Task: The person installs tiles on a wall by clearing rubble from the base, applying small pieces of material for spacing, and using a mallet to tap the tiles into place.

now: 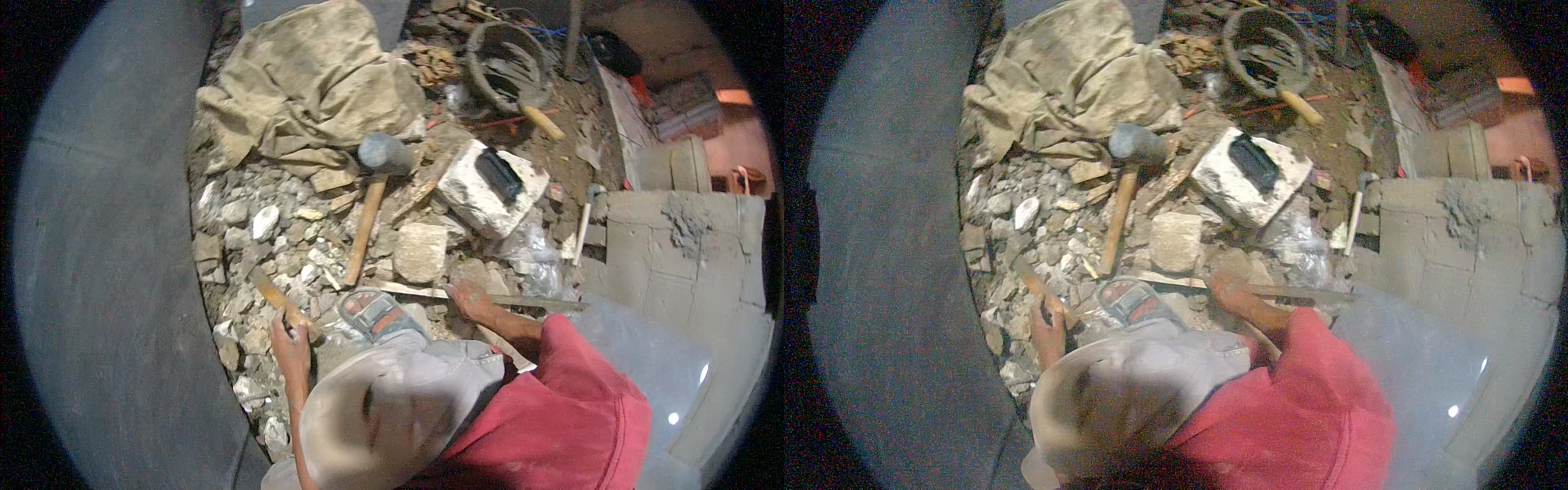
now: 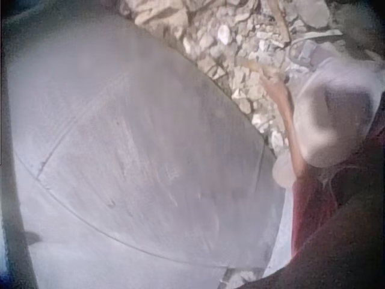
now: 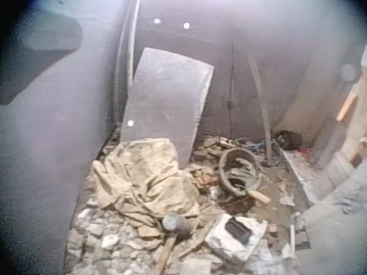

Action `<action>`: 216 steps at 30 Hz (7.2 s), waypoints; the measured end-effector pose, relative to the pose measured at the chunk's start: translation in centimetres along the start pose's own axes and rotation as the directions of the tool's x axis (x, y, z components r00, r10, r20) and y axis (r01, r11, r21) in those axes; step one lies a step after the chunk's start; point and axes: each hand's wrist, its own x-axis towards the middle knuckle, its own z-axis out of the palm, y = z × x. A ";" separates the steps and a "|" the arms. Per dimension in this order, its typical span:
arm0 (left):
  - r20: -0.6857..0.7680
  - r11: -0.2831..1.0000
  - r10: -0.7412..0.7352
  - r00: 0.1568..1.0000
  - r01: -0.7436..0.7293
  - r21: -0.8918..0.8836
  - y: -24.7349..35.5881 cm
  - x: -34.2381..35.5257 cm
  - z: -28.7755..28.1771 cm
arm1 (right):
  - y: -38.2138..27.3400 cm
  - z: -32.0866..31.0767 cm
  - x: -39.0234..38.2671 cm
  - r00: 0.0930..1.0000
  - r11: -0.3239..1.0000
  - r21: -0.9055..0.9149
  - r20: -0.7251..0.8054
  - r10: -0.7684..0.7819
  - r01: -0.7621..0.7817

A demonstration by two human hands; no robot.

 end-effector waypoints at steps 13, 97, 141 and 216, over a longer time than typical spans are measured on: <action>0.020 0.997 0.042 0.999 -0.043 0.069 0.2 1.1 -1.1 | 8.4 -8.0 -7.5 0.724 0.813 0.350 -0.379 0.577 -0.465; -0.056 0.996 -0.055 0.997 0.059 0.068 -1.6 -0.8 -2.0 | -11.2 -26.6 6.5 0.944 0.924 0.197 -0.053 -0.325 0.329; -0.061 0.997 -0.031 0.998 0.026 -0.067 0.8 -1.3 -5.6 | -26.2 -70.5 26.6 -0.018 0.798 -0.188 -0.976 -0.217 0.573; -0.719 0.463 -0.690 0.081 0.813 -0.353 -27.5 -31.3 -2.7 | -19.1 -14.6 35.3 0.740 0.785 0.246 0.264 -0.619 0.569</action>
